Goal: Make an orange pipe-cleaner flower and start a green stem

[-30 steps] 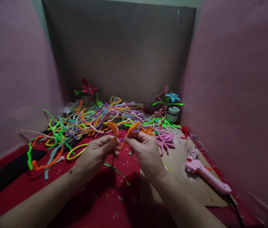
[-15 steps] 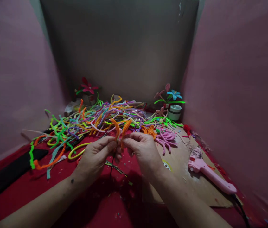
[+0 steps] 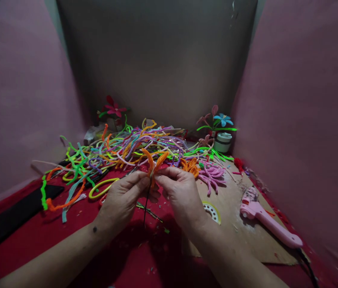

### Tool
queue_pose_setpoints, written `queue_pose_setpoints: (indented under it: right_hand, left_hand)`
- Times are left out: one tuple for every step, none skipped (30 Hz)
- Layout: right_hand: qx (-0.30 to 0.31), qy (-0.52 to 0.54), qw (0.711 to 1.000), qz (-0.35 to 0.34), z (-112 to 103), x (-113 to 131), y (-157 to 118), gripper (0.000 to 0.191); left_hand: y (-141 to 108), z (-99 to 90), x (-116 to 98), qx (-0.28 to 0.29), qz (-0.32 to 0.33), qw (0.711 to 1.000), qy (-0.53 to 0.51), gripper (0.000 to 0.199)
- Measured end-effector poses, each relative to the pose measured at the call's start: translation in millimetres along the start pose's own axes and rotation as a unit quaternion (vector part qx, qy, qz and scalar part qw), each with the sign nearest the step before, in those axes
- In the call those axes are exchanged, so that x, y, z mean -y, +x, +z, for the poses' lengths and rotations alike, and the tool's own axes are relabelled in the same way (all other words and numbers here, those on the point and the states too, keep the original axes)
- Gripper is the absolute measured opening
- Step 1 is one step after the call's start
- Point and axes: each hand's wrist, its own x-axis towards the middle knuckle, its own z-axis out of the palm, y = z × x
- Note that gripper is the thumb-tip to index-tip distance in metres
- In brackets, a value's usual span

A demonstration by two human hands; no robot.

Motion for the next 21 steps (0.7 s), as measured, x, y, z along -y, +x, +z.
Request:
queue_pose_setpoints:
  right_hand:
    - [-0.004, 0.0, 1.0, 0.001, 0.5, -0.4, -0.4, 0.009]
    - [-0.009, 0.002, 1.0, 0.001, 1.1, -0.6, -0.9, 0.009]
    - [-0.015, 0.005, 1.0, 0.002, 1.8, -0.6, -1.5, 0.01]
    - [-0.019, 0.011, 1.0, 0.002, 2.7, -0.6, -2.1, 0.01]
    - [-0.023, 0.021, 1.0, 0.003, 3.6, -0.8, -2.5, 0.01]
    - [-0.026, 0.033, 0.999, 0.004, 4.5, -1.2, -2.7, 0.009]
    - [-0.028, 0.047, 0.998, 0.006, 5.3, -2.0, -2.6, 0.01]
    - [-0.027, 0.061, 0.998, 0.009, 6.0, -3.2, -2.3, 0.01]
    - [-0.027, 0.073, 0.997, 0.01, 6.6, -4.6, -1.8, 0.011]
    - [-0.027, 0.082, 0.996, 0.008, 7.1, -6.1, -1.2, 0.011]
    - [-0.025, 0.088, 0.996, 0.005, 7.4, -7.7, -0.7, 0.012]
    - [-0.022, 0.092, 0.995, 0.0, 7.7, -9.3, -0.2, 0.012]
    - [-0.018, 0.097, 0.995, -0.004, 7.9, -10.7, 0.1, 0.011]
    - [-0.014, 0.102, 0.995, -0.008, 8.1, -11.9, 0.2, 0.011]
    - [-0.007, 0.108, 0.994, -0.01, 8.1, -12.9, 0.3, 0.011]
    - [-0.001, 0.114, 0.993, -0.01, 8.0, -13.9, 0.2, 0.012]
    - [0.004, 0.12, 0.993, -0.011, 7.6, -14.8, 0.1, 0.012]
    - [0.007, 0.125, 0.992, -0.012, 7.1, -15.7, 0.1, 0.012]
    - [0.008, 0.13, 0.991, -0.01, 6.4, -16.7, 0.1, 0.012]
    - [0.008, 0.134, 0.991, -0.009, 5.5, -17.7, 0.1, 0.012]
    - [0.007, 0.139, 0.99, -0.007, 4.7, -18.7, 0.2, 0.013]
  left_hand:
    - [-0.1, 0.2, 0.5, 0.0, -0.002, 1.0, -0.004, 0.013]
    - [-0.1, 0.1, 1.1, 0.0, -0.004, 1.0, -0.005, 0.013]
    - [0.0, 0.0, 1.6, -0.001, -0.004, 1.0, -0.005, 0.013]
    - [0.1, -0.3, 2.0, -0.001, -0.004, 1.0, -0.005, 0.014]
    - [0.2, -0.5, 2.4, -0.001, -0.005, 1.0, -0.006, 0.013]
    - [0.3, -0.7, 2.6, 0.0, -0.008, 1.0, -0.009, 0.013]
    - [0.3, -0.8, 2.8, 0.002, -0.011, 1.0, -0.014, 0.013]
    - [0.3, -0.7, 2.9, 0.005, -0.014, 1.0, -0.02, 0.013]
    - [0.4, -0.6, 3.1, 0.008, -0.017, 0.999, -0.026, 0.013]
    - [0.4, -0.4, 3.2, 0.01, -0.02, 0.999, -0.032, 0.013]
    - [0.5, -0.2, 3.4, 0.012, -0.021, 0.999, -0.037, 0.013]
    - [0.7, -0.2, 3.7, 0.014, -0.023, 0.999, -0.042, 0.013]
    - [0.9, -0.2, 3.9, 0.017, -0.024, 0.998, -0.047, 0.013]
    - [1.2, -0.4, 4.1, 0.02, -0.025, 0.998, -0.05, 0.013]
    - [1.4, -0.6, 4.2, 0.024, -0.026, 0.998, -0.053, 0.013]
    - [1.6, -0.8, 4.3, 0.029, -0.027, 0.998, -0.054, 0.013]
    - [1.8, -1.1, 4.4, 0.034, -0.027, 0.998, -0.055, 0.013]
    - [2.0, -1.3, 4.4, 0.039, -0.028, 0.997, -0.055, 0.014]
    - [2.0, -1.5, 4.5, 0.043, -0.028, 0.997, -0.055, 0.014]
    - [2.1, -1.6, 4.6, 0.046, -0.029, 0.997, -0.055, 0.014]
    - [2.2, -1.7, 4.8, 0.047, -0.029, 0.997, -0.056, 0.014]
